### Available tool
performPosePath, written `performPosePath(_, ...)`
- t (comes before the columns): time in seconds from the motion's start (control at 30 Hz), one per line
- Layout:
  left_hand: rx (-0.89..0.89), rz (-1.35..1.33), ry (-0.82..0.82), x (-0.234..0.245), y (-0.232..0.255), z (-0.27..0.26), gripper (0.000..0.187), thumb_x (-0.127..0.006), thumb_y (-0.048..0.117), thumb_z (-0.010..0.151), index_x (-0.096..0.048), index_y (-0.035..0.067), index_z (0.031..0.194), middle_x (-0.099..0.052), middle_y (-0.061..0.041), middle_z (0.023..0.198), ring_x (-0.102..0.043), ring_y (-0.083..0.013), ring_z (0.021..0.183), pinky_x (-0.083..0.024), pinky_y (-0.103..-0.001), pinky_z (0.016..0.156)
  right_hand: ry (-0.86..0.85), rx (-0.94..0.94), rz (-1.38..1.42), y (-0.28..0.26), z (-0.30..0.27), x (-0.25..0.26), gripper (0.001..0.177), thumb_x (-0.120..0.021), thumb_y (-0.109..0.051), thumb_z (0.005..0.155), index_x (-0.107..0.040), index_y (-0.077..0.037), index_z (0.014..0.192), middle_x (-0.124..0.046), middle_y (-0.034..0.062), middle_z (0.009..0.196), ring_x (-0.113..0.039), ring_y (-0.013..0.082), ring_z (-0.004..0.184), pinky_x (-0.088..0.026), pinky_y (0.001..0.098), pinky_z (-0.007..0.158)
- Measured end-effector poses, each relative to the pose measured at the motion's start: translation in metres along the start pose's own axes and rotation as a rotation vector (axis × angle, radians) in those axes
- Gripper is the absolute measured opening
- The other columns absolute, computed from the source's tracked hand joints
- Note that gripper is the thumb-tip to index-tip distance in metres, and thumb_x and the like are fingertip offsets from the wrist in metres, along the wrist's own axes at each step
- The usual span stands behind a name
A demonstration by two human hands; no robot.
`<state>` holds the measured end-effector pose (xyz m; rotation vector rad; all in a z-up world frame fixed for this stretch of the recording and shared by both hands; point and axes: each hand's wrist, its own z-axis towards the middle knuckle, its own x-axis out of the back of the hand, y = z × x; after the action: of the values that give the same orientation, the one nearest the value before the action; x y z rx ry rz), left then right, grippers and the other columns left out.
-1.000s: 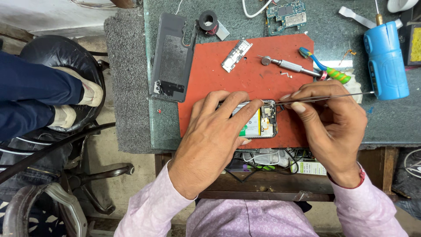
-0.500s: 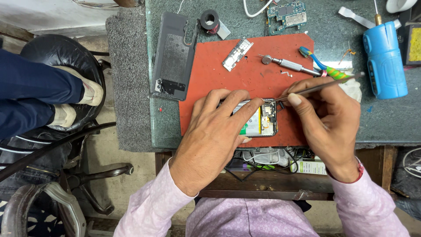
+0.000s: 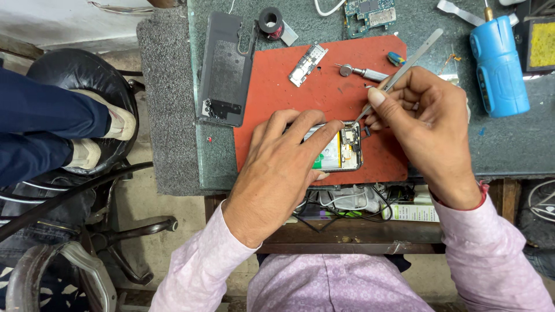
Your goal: The person uses tweezers to remove small components and adhesive strips from the interior of a disassembled smartphone. They carefully lift and separate parts from the phone's chassis while working on a cluttered workbench.
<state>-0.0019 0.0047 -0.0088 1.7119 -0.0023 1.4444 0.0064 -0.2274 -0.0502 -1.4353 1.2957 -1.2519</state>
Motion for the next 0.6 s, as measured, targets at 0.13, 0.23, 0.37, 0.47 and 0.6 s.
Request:
performPosePath(0.13, -0.014, 0.013, 0.018, -0.001, 0.000, 0.000, 0.068, -0.080, 0.012, 0.076, -0.056, 0.008, 0.140, -0.054, -0.009, 0.136, -0.049, -0.0308, 0.126, -0.039, -0.048, 0.105, 0.001, 0.029, 0.055, -0.002, -0.002, 0.002, 0.009, -0.066, -0.008, 0.106, -0.063, 0.001, 0.106, -0.071, 0.0053, 0.092, -0.068, 0.0096, 0.080, -0.059, 0.0246, 0.074)
performPosePath(0.23, -0.019, 0.013, 0.027, -0.001, -0.001, -0.001, 0.069, -0.080, 0.012, 0.075, -0.056, 0.008, 0.140, -0.055, -0.008, 0.136, -0.049, -0.0304, 0.126, -0.039, -0.048, 0.105, 0.060, 0.103, 0.037, -0.005, -0.009, 0.008, 0.009, -0.064, -0.007, 0.109, -0.061, 0.001, 0.111, -0.070, 0.0058, 0.094, -0.069, 0.0104, 0.082, -0.060, 0.0256, 0.079)
performPosePath(0.37, -0.031, 0.018, 0.019, -0.001, -0.002, -0.001, 0.069, -0.081, 0.010, 0.076, -0.056, 0.009, 0.140, -0.054, -0.008, 0.135, -0.050, -0.0297, 0.126, -0.039, -0.047, 0.105, 0.222, 0.258, -0.183, -0.012, -0.018, 0.014, 0.010, -0.063, -0.003, 0.115, -0.057, 0.004, 0.114, -0.068, 0.0092, 0.099, -0.068, 0.0127, 0.083, -0.058, 0.0250, 0.080)
performPosePath(0.47, -0.048, 0.014, 0.013, 0.002, -0.002, 0.000, 0.070, -0.082, 0.012, 0.075, -0.056, 0.009, 0.140, -0.054, -0.008, 0.133, -0.050, -0.0300, 0.125, -0.039, -0.048, 0.104, 0.260, 0.285, -0.257, -0.019, -0.023, 0.017, 0.009, -0.060, -0.002, 0.113, -0.056, 0.005, 0.117, -0.067, 0.0097, 0.105, -0.068, 0.0136, 0.092, -0.058, 0.0255, 0.087)
performPosePath(0.6, -0.037, -0.029, -0.015, 0.007, -0.002, 0.000, 0.070, -0.084, 0.015, 0.075, -0.056, 0.009, 0.139, -0.054, -0.008, 0.130, -0.051, -0.0295, 0.123, -0.040, -0.047, 0.101, 0.269, 0.337, -0.238, -0.020, -0.028, 0.012, 0.010, -0.053, -0.004, 0.117, -0.049, 0.004, 0.120, -0.068, 0.0101, 0.110, -0.069, 0.0129, 0.094, -0.058, 0.0246, 0.088)
